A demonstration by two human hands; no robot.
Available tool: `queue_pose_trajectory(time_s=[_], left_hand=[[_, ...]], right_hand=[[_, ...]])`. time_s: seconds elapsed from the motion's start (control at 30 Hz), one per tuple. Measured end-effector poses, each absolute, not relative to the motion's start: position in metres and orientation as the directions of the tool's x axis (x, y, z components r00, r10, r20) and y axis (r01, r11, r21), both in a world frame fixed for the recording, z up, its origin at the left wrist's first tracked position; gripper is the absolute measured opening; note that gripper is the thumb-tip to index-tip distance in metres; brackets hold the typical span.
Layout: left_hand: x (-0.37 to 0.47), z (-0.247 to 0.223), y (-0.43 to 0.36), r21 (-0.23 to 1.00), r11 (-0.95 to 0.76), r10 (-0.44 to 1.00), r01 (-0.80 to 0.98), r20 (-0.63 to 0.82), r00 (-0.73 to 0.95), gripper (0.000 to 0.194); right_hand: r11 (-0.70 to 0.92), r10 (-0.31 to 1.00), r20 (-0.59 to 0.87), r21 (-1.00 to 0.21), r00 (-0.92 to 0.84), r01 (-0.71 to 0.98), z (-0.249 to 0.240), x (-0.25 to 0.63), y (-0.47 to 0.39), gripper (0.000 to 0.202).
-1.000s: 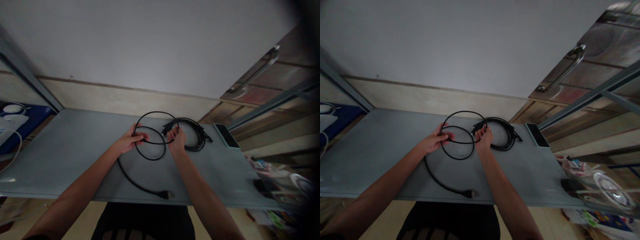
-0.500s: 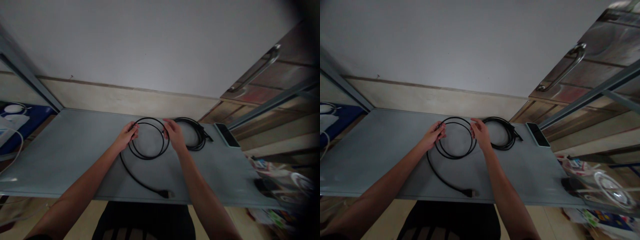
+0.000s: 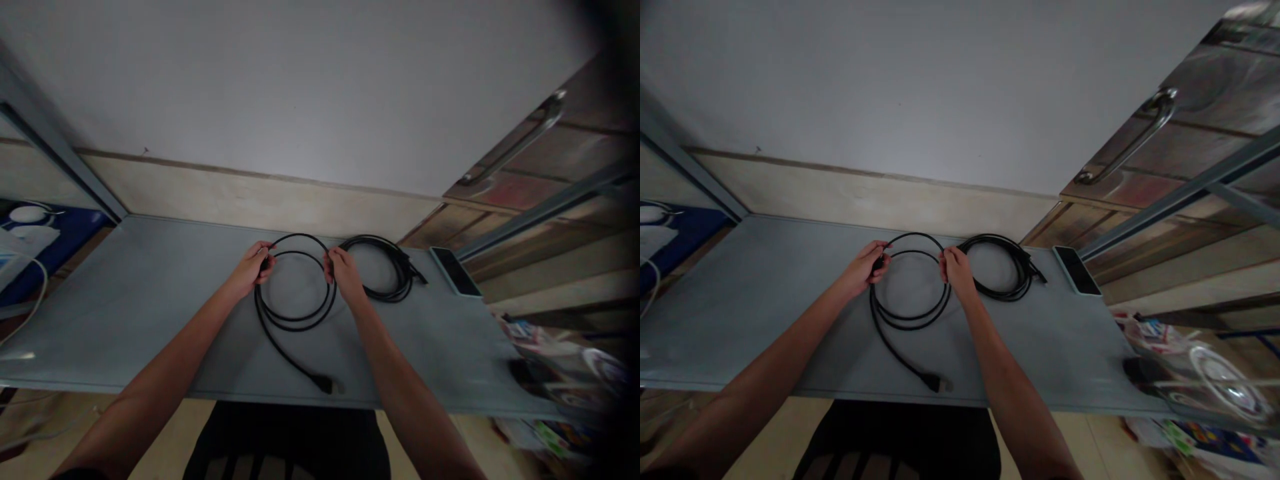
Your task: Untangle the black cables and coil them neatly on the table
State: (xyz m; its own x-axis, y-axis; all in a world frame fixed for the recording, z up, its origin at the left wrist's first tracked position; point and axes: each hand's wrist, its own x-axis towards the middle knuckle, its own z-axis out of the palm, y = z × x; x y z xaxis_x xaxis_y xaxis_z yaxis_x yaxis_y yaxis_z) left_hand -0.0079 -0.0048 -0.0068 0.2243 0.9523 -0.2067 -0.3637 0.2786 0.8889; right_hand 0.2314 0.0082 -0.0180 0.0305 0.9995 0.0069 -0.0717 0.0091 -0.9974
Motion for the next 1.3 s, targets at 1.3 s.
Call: queue_pose_trajectory(time_s=[1.3], left_hand=[[0.002,-0.024,-0.012,0.977,0.192,0.851,0.094,-0.214,0.479,0.039]], right_hand=[[0.604,0.796,0.317,-0.473,-0.516,0.641,-0.019,0.214,-0.016,0.026]])
